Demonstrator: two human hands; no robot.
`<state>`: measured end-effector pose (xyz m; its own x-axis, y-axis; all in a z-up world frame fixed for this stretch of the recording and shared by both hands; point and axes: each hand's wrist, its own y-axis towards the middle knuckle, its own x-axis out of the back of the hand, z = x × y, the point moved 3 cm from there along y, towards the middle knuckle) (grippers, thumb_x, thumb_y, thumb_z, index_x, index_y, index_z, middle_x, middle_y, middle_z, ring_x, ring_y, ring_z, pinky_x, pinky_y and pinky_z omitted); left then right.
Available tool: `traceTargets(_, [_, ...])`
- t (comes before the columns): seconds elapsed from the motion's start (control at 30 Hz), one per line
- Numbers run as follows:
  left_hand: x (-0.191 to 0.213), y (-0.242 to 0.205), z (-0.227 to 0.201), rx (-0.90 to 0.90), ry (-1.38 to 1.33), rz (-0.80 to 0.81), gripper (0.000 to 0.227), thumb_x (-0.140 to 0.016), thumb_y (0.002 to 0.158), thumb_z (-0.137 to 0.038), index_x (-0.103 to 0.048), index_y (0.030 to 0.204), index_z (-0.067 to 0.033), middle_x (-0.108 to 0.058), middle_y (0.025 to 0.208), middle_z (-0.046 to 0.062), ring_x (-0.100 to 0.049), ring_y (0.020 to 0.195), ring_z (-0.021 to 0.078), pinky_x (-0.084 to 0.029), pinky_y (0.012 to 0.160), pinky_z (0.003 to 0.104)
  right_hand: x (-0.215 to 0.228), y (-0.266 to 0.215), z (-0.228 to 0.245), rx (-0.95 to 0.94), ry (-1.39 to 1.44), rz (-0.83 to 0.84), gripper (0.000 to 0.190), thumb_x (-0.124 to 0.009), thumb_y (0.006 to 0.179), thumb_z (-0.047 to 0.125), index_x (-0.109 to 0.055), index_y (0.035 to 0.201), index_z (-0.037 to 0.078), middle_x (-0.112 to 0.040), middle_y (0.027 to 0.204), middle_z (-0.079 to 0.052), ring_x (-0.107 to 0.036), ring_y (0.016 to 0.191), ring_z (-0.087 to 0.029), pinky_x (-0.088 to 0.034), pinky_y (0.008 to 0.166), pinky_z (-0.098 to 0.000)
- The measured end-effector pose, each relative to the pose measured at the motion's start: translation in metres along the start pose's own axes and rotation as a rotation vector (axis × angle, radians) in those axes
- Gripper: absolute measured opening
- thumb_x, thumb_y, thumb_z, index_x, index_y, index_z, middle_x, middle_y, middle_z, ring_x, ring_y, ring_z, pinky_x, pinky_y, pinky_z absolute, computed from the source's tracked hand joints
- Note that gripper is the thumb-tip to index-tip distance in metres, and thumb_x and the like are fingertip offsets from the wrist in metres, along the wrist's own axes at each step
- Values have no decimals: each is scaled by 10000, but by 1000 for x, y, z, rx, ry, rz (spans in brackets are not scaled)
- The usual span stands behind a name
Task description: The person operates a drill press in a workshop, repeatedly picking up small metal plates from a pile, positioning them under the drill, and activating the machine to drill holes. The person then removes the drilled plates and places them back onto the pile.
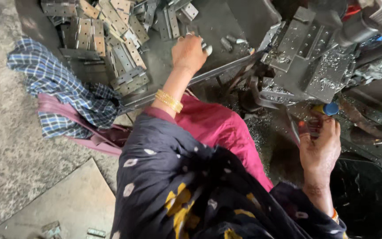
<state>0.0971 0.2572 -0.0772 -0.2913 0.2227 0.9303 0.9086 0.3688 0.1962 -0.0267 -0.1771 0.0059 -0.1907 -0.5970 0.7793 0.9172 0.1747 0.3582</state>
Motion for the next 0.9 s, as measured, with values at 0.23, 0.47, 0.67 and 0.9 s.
traceTargets(0.23, [-8,76,18,375,244,-85,1083,-780,640,-750,-458,1421,-73,-433,1506,219,-429,1369,482,-418,1010,706,-1,3,3,-29,-59,-7,430,-735,968,181,-610,1361,55,-640,1135,-192,-638,1038,-435,-508,859,-512])
traceTargets(0.47, [-47,103,40,193,487,-86,930,-826,706,-551,-513,1346,45,-614,1312,270,-631,1171,415,-540,910,527,-1,6,3,-139,-73,51,387,-726,925,191,-627,1273,54,-656,1181,-201,-649,1041,-432,-512,843,-510])
traceTargets(0.67, [-30,62,56,-9,206,-161,180,-645,1040,-104,-652,1209,-41,-744,1095,189,-744,977,369,-606,832,483,3,3,5,-110,-31,51,377,-701,915,158,-635,1279,82,-652,1152,-188,-655,1025,-421,-514,857,-505])
traceTargets(0.9, [21,-9,54,81,91,-172,467,-807,803,-341,-689,1083,14,-688,1073,215,-671,988,408,-565,808,505,1,3,-1,-86,-22,31,403,-723,899,158,-619,1277,65,-644,1168,-194,-650,1027,-427,-511,843,-509])
